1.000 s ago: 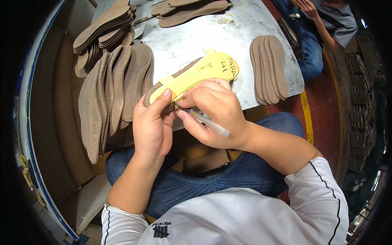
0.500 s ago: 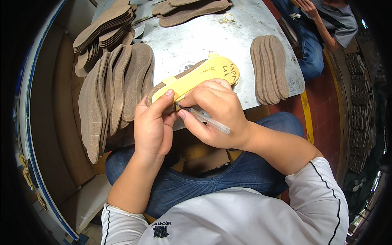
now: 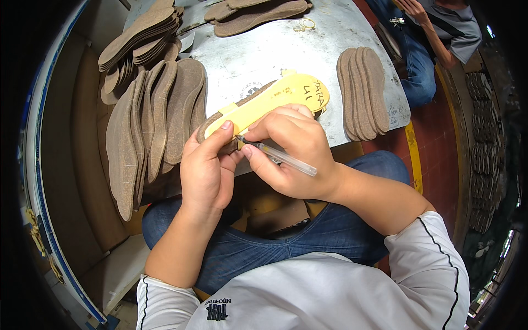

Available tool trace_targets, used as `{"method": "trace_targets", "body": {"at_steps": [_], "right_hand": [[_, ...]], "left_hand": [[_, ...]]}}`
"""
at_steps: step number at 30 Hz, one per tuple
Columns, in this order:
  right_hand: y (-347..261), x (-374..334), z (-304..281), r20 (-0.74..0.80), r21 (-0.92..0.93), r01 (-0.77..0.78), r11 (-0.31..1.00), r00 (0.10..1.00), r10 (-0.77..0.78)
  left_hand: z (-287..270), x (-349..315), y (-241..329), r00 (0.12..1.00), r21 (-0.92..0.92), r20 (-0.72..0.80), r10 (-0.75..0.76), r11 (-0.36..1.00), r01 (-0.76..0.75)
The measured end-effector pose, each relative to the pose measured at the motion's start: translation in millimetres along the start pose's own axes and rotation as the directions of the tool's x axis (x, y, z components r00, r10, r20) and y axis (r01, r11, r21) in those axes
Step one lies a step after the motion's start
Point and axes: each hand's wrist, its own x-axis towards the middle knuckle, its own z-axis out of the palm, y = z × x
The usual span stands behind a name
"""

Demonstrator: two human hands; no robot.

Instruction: The person uses a marker to write on a yellow shoe insole template, then applies liquid from a bottle onto a cloth and wipes the surface of a brown shoe insole. The person repeats the wiping on another insole and places the template on top of a finished insole.

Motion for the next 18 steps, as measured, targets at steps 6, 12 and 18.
{"method": "trace_targets", "body": {"at_steps": [6, 12, 18], "right_hand": [[1.2, 1.3, -0.4, -0.038, 0.012, 0.053, 0.999, 0.998, -0.053], [3.7, 3.6, -5.7, -0.068, -0.039, 0.099, 0.994, 0.993, -0.101], [5.8, 8.9, -11.8, -0.102, -0.08, 0.124, 0.989, 0.986, -0.132]], "left_hand": [[1.1, -0.7, -0.9, 0.999, 0.014, -0.002, 0.041, 0.999, -0.041], [2.0, -2.9, 1.8, 0.998, -0.007, 0.042, 0.054, 0.999, -0.053], [6.6, -5.1, 1.1, 0.991, -0.007, 0.109, 0.083, 0.997, -0.083]]}}
